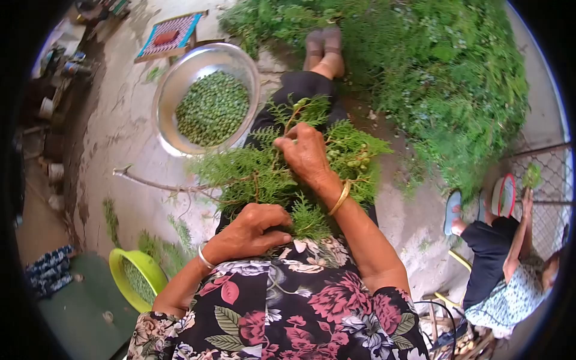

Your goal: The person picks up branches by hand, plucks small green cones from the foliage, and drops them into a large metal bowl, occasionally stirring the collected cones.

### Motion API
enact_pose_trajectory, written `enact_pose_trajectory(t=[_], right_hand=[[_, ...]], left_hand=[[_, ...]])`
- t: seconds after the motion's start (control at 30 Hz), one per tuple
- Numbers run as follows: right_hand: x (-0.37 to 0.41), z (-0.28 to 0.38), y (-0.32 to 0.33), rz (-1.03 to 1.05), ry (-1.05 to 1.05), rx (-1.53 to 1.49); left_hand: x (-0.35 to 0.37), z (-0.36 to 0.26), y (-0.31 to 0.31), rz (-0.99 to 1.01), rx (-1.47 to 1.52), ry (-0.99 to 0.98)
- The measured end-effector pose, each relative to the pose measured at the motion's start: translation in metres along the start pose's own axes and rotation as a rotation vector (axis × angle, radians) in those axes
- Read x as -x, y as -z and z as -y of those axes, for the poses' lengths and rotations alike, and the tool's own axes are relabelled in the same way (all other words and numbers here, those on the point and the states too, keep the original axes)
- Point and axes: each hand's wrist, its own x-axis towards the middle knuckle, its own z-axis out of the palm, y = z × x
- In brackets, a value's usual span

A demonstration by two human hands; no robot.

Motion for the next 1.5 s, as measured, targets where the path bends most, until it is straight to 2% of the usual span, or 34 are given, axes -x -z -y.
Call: enact_pose_trajectory(t=[0.17,0.23,0.27,0.3,0.4,0.43,0.5,0.6,0.63,0.7,0.73,0.77,0.83,0.87,0.9,1.0,1.1,1.13,1.23,1.27,1.3,1.37,1.4,1.43,1.5], right_hand=[[-0.002,-0.012,-0.011,-0.076,-0.023,0.0],[0.002,-0.012,-0.008,-0.12,-0.019,-0.052],[0.003,-0.009,-0.004,-0.113,-0.068,-0.182],[0.004,-0.008,0.0,-0.109,-0.116,-0.311],[0.01,-0.012,0.008,-0.179,-0.07,-0.376],[0.014,-0.011,0.011,-0.192,-0.06,-0.428],[0.021,-0.003,0.019,-0.212,-0.09,-0.47],[0.03,0.008,0.029,-0.203,-0.059,-0.376],[0.032,0.011,0.03,-0.204,-0.059,-0.375],[0.035,0.015,0.029,-0.189,0.054,-0.499],[0.036,0.014,0.03,-0.184,-0.008,-0.502],[0.037,0.016,0.032,-0.188,-0.007,-0.504],[0.04,0.023,0.04,-0.22,-0.158,-0.714],[0.042,0.026,0.043,-0.236,-0.152,-0.636],[0.043,0.025,0.041,-0.238,-0.152,-0.635],[0.043,0.022,0.033,-0.232,0.033,-0.419],[0.039,0.016,0.025,-0.16,0.067,-0.26],[0.039,0.019,0.026,-0.141,0.015,-0.276],[0.038,0.015,0.027,-0.155,0.065,-0.298],[0.039,0.013,0.028,-0.167,0.157,-0.2],[0.039,0.018,0.03,-0.169,0.158,-0.198],[0.042,0.029,0.037,-0.051,-0.146,-0.463],[0.043,0.024,0.036,-0.005,-0.243,-0.594],[0.042,0.014,0.037,-0.009,-0.244,-0.593],[0.035,-0.001,0.049,0.024,-0.356,-1.302]], left_hand=[[-0.018,-0.014,0.013,0.016,-0.022,0.026],[-0.038,-0.024,0.018,-0.047,-0.258,-0.11],[-0.05,-0.027,0.018,-0.154,-0.288,-0.198],[-0.058,-0.026,0.02,-0.147,-0.286,-0.213],[-0.075,-0.032,0.027,-0.223,-0.086,0.103],[-0.076,-0.027,0.024,-0.212,-0.086,0.093],[-0.073,-0.004,0.011,-0.656,-0.278,0.141],[-0.078,0.023,0.007,-0.704,-0.248,0.143],[-0.078,0.026,0.01,-0.704,-0.247,0.142],[-0.077,0.03,0.017,-0.4,-0.063,0.35],[-0.077,0.034,0.014,-0.432,0.169,0.418],[-0.077,0.034,0.015,-0.43,0.166,0.416],[-0.075,0.034,0.015,-0.472,0.503,0.415],[-0.075,0.035,0.013,-0.479,0.536,0.401],[-0.075,0.035,0.012,-0.477,0.536,0.4],[-0.072,0.037,0.013,-0.481,0.58,0.382],[-0.069,0.034,0.019,-0.396,0.433,0.419],[-0.069,0.024,0.02,-0.389,0.419,0.394],[-0.067,0.021,0.017,-0.384,0.395,0.346],[-0.066,0.022,0.017,-0.38,0.39,0.384],[-0.065,0.022,0.017,-0.376,0.385,0.422],[-0.065,0.016,0.015,-0.394,0.492,0.431],[-0.066,0.014,0.014,-0.413,0.597,0.444],[-0.064,0.016,0.014,-0.409,0.598,0.443],[-0.062,0.02,0.016,-0.362,0.522,0.432]])
